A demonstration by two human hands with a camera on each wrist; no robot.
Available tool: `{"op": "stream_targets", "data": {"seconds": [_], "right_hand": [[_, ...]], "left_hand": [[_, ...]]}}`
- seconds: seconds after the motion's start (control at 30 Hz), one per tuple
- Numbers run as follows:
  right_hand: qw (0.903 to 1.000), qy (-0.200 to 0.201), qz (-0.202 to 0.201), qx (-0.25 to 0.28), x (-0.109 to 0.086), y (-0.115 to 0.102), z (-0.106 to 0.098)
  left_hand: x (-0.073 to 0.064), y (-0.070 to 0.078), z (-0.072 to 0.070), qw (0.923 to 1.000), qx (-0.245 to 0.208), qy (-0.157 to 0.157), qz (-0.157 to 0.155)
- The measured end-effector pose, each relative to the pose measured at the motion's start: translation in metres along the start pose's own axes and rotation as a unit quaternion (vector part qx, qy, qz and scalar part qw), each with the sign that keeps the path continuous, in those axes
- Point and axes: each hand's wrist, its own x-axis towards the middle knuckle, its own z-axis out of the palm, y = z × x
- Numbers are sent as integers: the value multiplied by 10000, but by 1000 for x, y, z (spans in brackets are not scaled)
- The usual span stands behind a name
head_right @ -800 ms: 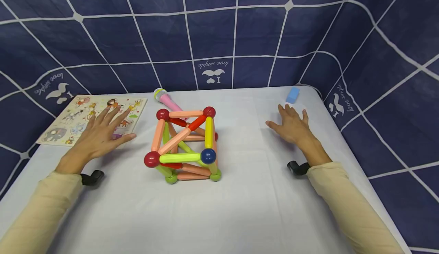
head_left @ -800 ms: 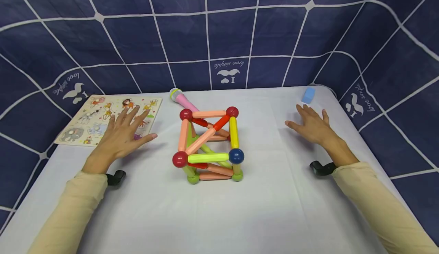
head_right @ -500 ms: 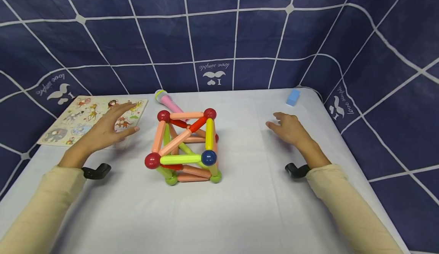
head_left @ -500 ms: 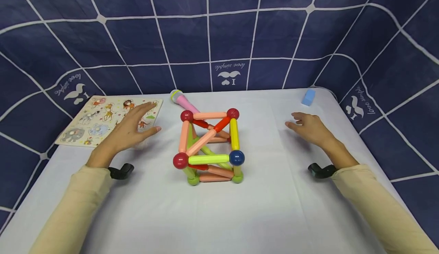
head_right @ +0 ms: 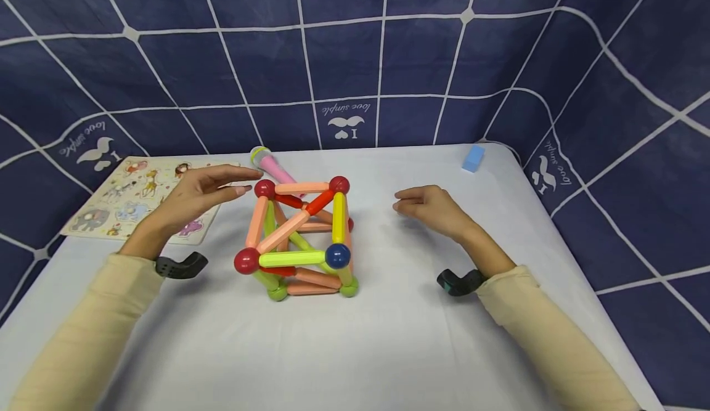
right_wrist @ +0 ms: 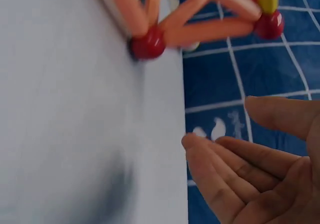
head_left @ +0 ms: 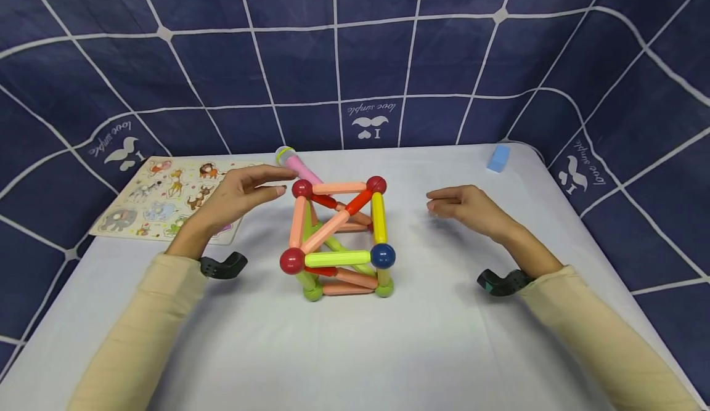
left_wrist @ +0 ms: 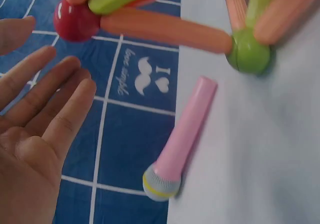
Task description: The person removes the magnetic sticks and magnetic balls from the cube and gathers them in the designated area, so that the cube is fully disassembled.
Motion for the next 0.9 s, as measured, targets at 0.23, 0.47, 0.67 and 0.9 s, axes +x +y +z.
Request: {"op": "stream_targets", "data": {"seconds": [0.23, 0.47, 0.67, 0.9], "right_hand": [[9766, -790, -451, 1950, 0, -35, 25], [9676, -888, -381, 2331, 5, -56, 44], [9689, -930, -42, 2291, 11, -61, 49], [9808, -673, 164, 1824, 18, -72, 52]], "left_hand": [[8, 7, 7, 9991, -270, 49, 313], [11, 8, 12, 9994, -103, 116, 319], [12, 6, 12, 9997, 87, 173, 169], [13, 5, 13, 9994, -156, 173, 255]]}}
